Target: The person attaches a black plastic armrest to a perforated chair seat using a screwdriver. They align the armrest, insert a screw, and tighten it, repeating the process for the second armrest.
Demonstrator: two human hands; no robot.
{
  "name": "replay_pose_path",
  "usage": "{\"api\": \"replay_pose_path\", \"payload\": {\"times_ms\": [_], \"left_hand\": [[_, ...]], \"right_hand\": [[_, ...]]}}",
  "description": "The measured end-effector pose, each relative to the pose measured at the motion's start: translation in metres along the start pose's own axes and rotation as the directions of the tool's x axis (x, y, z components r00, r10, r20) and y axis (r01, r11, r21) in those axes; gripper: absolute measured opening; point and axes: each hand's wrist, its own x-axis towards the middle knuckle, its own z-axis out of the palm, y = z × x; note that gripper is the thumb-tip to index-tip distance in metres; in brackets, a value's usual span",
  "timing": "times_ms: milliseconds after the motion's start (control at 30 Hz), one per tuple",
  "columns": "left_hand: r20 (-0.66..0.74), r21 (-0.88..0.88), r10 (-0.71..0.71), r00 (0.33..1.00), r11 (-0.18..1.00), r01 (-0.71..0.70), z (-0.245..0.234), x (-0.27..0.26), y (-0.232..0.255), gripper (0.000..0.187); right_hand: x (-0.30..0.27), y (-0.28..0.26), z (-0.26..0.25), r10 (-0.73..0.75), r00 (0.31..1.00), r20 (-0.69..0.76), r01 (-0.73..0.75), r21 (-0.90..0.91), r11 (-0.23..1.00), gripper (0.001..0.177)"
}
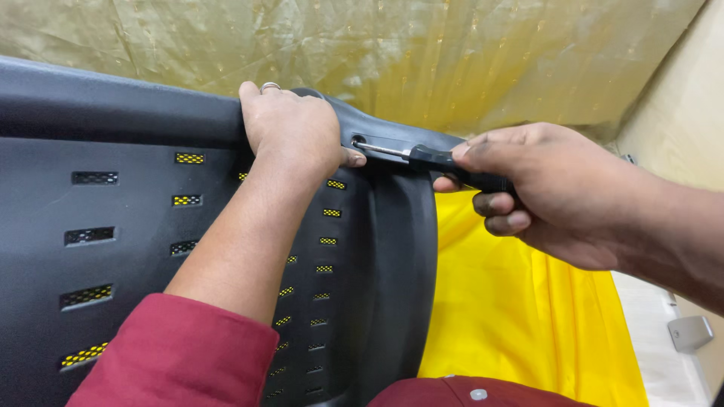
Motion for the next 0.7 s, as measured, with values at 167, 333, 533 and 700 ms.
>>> {"api": "replay_pose_path", "payload": {"times_ms": [167, 333, 533, 700], "left_hand": [[-0.032, 0.009, 0.002, 0.999, 1.0, -0.001, 0.001, -0.001, -0.002, 0.082], [-0.043, 0.001, 0.015, 0.999, 1.0, -0.015, 0.001, -0.002, -0.002, 0.084], [-0.024, -0.021, 0.03, 0.999, 0.999, -0.03, -0.001, -0.004, -0.001, 0.082], [0.019, -0.025, -0.014, 1.0, 1.0, 0.015, -0.005, 0.001, 0.001, 0.079]], "right_hand": [[0.011, -0.006, -0.026, 0.082, 0.997, -0.01, -0.082, 0.015, 0.997, 0.022], [0.006, -0.014, -0.022, -0.249, 0.967, -0.049, 0.125, -0.763, 0.634, 0.028], [-0.008, -0.021, -0.014, -0.393, 0.812, 0.431, 0.355, -0.9, -0.253, 0.039], [-0.002, -0.018, 0.001, -0.346, 0.934, 0.086, 0.17, -0.961, 0.219, 0.031]]}}
